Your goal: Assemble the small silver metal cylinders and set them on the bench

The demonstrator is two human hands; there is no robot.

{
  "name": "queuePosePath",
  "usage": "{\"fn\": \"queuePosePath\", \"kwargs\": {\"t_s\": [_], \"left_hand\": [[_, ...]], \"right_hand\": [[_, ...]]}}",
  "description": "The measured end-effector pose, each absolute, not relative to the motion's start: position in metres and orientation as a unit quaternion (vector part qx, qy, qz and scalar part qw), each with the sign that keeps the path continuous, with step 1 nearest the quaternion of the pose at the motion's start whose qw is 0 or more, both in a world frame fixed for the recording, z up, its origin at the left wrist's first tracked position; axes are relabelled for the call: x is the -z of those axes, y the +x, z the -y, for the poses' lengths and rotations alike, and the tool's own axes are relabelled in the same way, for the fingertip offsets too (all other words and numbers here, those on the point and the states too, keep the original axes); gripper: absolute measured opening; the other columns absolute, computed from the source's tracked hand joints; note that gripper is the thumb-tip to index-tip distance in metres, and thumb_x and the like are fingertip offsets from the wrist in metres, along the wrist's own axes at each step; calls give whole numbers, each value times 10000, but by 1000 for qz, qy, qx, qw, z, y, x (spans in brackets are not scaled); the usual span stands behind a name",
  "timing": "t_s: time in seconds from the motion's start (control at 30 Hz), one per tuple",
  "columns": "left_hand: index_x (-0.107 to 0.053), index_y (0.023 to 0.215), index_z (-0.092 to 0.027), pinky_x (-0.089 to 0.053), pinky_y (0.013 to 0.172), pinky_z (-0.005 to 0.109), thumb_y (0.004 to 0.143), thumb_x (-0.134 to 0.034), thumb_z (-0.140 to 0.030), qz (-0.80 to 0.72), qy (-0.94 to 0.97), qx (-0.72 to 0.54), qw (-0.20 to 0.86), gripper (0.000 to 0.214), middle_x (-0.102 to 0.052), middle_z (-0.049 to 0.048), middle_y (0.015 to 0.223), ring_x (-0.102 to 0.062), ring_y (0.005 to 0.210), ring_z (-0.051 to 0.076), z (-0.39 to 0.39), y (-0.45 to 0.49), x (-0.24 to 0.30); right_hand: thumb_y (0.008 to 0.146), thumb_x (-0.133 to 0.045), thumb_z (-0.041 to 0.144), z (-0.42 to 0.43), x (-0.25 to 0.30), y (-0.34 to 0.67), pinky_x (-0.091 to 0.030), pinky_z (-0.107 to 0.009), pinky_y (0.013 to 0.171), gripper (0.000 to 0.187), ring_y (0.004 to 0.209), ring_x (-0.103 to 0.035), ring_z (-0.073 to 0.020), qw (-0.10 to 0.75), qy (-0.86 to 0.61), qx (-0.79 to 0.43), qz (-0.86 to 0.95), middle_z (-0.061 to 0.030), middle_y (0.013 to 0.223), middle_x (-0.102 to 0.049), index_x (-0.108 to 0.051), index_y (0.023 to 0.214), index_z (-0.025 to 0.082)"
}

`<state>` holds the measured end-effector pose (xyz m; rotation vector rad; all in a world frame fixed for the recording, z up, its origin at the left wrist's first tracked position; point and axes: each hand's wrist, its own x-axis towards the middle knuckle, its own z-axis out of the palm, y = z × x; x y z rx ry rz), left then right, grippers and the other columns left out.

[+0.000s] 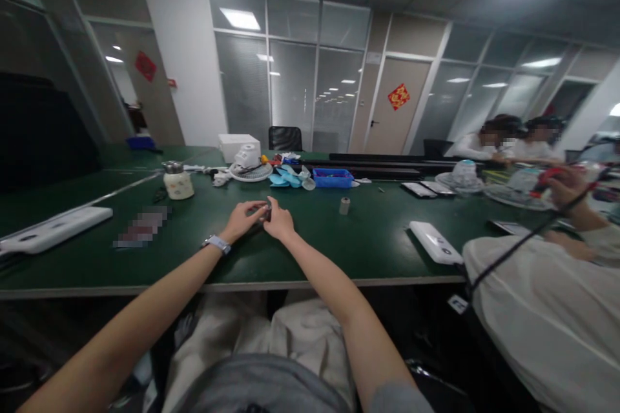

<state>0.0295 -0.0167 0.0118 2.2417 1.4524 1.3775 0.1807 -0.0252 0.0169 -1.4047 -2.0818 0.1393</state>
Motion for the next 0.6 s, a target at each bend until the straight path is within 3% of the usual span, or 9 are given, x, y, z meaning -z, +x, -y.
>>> {"fn": "queuePosePath", "kwargs": {"t_s": [0.1, 0.33, 0.6], "left_hand": [[-713, 1045, -216, -419, 856, 344, 828, -550, -494, -461, 758, -460, 42, 388, -709, 47, 969, -590, 887, 192, 17, 34, -10], [-747, 932, -240, -426, 818, 322, 831, -559, -473, -484, 719, -493, 72, 316, -717, 32, 907, -592, 854, 184, 13, 38, -8], [-744, 987, -231, -402, 916, 359, 846, -491, -539, -584, 638, -500, 40, 423, -698, 69, 1037, -562, 1015, 234, 16, 29, -16]], "right_hand": [[809, -610, 260, 26, -13, 180, -466, -350, 866, 737, 989, -646, -243, 307, -519, -62, 795, -71, 1102, -677, -238, 1444, 232], [811, -635, 375, 28, -11, 183, -479, -341, 832, 719, 989, -647, -251, 311, -525, -82, 788, -98, 1129, -663, -275, 1415, 225], [785, -663, 464, 32, -14, 182, -484, -361, 821, 739, 992, -647, -275, 316, -537, -75, 778, -89, 1140, -660, -313, 1402, 256]]}}
